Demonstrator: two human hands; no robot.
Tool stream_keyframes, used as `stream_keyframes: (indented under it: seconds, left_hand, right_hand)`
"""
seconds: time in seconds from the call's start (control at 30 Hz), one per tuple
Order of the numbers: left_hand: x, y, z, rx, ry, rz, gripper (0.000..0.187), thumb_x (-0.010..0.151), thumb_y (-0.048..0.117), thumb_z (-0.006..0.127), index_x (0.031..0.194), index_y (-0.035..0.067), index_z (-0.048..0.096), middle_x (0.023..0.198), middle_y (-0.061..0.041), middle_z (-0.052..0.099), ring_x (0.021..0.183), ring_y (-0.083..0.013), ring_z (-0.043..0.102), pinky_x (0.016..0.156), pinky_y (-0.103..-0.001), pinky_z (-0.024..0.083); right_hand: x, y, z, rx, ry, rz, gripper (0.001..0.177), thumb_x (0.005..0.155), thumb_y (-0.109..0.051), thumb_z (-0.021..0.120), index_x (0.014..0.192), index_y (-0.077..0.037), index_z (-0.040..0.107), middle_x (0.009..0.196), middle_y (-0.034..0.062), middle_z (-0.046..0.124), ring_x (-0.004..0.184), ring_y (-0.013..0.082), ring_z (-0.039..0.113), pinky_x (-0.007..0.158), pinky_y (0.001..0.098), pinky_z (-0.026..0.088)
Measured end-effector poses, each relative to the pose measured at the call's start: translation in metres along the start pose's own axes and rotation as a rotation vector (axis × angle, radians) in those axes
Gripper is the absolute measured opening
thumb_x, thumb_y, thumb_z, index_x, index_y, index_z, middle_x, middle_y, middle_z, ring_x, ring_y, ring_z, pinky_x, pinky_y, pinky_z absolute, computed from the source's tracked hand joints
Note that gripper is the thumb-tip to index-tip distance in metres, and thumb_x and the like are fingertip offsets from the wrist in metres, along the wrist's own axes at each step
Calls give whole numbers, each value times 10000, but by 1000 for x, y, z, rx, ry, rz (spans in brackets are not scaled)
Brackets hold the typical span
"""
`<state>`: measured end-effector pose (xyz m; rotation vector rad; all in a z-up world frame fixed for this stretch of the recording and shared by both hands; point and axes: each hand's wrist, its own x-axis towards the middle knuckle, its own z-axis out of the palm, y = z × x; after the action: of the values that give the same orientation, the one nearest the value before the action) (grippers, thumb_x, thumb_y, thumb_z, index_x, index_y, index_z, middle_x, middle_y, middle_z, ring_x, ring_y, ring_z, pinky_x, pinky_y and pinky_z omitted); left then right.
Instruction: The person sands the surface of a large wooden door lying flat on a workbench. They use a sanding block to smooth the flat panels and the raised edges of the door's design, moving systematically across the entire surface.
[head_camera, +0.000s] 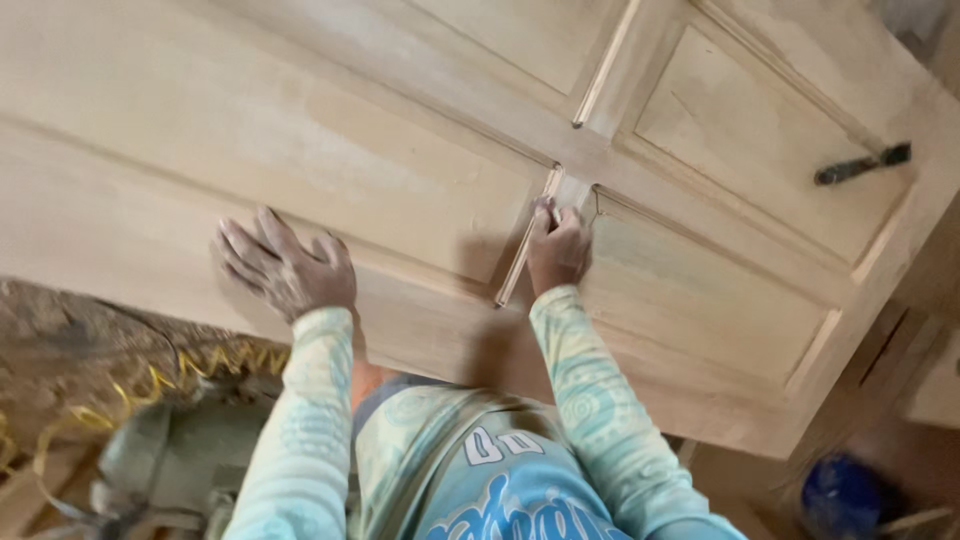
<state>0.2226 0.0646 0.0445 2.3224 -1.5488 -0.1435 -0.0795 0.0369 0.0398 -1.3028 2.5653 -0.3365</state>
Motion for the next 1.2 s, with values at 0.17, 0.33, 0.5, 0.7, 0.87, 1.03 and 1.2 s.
stream_keyframes:
  seconds: [0.17, 0.33, 0.5, 0.7, 0.87, 1.03, 1.2]
  left_hand:
    - [10, -4, 2, -137, -96, 123, 738, 943, 182, 696, 1610, 30, 419, 1667, -336, 287, 1579, -504, 237, 1280, -671, 168]
    - [91, 36, 46, -466, -233, 467, 791, 943, 241, 732, 1612, 40, 360, 1655, -314, 288, 1579, -476, 226, 1296, -635, 162]
    - [167, 79, 85, -343, -393, 554, 823, 938, 291, 705, 1621, 19, 335, 1684, -289, 268, 1580, -457, 200, 1274, -625, 147]
    - [166, 81, 92, -227, -396, 568, 827, 953, 349, 680, 1656, 89, 332, 1694, -252, 216, 1586, -431, 166, 1281, -624, 125]
    - [169, 84, 87, -258, -408, 561, 845, 943, 380, 688, 1641, 95, 305, 1677, -267, 223, 1570, -444, 171, 1259, -638, 127]
    - [172, 84, 83, -279, -457, 545, 847, 954, 384, 691, 1644, 93, 295, 1684, -262, 217, 1582, -439, 152, 1275, -635, 116]
    - [171, 85, 84, -256, -433, 563, 854, 934, 374, 700, 1631, 83, 300, 1665, -278, 239, 1555, -451, 159, 1243, -637, 116]
  right_hand:
    - [-7, -25, 1, -21, 70, 53, 306, 972, -375, 624, 1047, -91, 708, 1150, 160, 707, 1037, 391, 642, 854, 530, 490]
    - [-35, -17, 18, -101, -28, 228, 332, 975, -380, 593, 1169, -138, 712, 1194, 125, 716, 1099, 365, 655, 930, 520, 499]
    - [-1, -43, 32, -203, 152, 198, 396, 1048, -422, 544, 1246, -103, 670, 1226, 173, 682, 1119, 394, 633, 916, 531, 492]
    - [-13, -55, 26, -239, -15, 387, 367, 1036, -395, 469, 1197, -157, 697, 1207, 152, 690, 1134, 392, 624, 943, 549, 478]
    - [4, -50, 32, -244, 107, 262, 401, 1066, -416, 488, 1217, -95, 676, 1221, 171, 685, 1121, 400, 627, 923, 554, 479]
    - [-28, -48, 30, -235, 185, 205, 417, 1066, -408, 512, 1251, -81, 692, 1300, 202, 651, 1215, 425, 549, 987, 563, 409]
    - [-36, -39, 24, -433, 60, 374, 388, 1031, -440, 530, 1186, -136, 717, 1288, 172, 644, 1264, 365, 535, 1101, 558, 326]
